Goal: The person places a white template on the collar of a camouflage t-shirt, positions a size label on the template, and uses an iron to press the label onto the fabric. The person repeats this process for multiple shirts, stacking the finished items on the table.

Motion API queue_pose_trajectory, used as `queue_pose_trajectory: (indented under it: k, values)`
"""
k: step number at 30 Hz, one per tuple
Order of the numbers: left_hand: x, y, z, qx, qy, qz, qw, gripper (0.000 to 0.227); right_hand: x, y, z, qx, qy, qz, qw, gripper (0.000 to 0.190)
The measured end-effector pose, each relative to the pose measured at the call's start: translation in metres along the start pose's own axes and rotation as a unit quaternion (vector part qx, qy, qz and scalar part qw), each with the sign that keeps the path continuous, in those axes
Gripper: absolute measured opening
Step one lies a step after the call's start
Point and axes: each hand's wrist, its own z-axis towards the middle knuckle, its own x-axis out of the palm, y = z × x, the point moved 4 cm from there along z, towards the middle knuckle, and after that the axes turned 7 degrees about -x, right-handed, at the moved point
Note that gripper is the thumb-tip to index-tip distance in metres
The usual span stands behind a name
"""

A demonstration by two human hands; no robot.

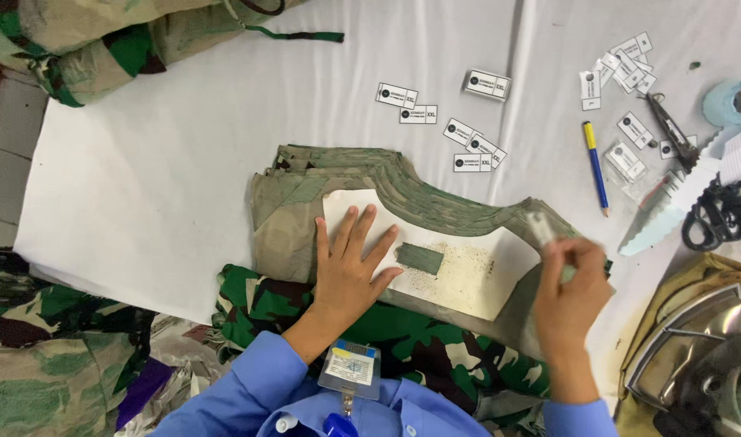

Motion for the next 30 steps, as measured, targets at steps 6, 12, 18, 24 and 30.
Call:
queue_pose_trajectory:
  k: [6,12,18,24,30]
  values:
    - [-0.005,-0.005,0.001,0.045,-0.005,0.033,0.998,0.05,0.027,0.011,-0.061,-0.149,-0.006,-0.059,0.987,0.008]
    - [0.007,-0.005,-0.006,0.073,0.029,0.078,0.994,0.048,0.016,0.026,-0.052,-0.097,-0.027,-0.056,0.993,0.011]
    - [-0.005,-0.014,0.0,0.085,0.09,0.085,0.989,0.055,0.017,0.005,-0.056,0.01,0.008,0.032,0.999,0.01]
    - [-0.002,-0.015,-0.014,0.073,0.066,0.075,0.992,0.054,0.067,0.059,-0.029,0.074,0.211,0.106,0.969,0.018]
    - [-0.015,-0.023,-0.01,0.082,0.119,0.04,0.989,0.055,0.079,0.072,-0.022,-0.001,0.232,-0.039,0.972,0.021]
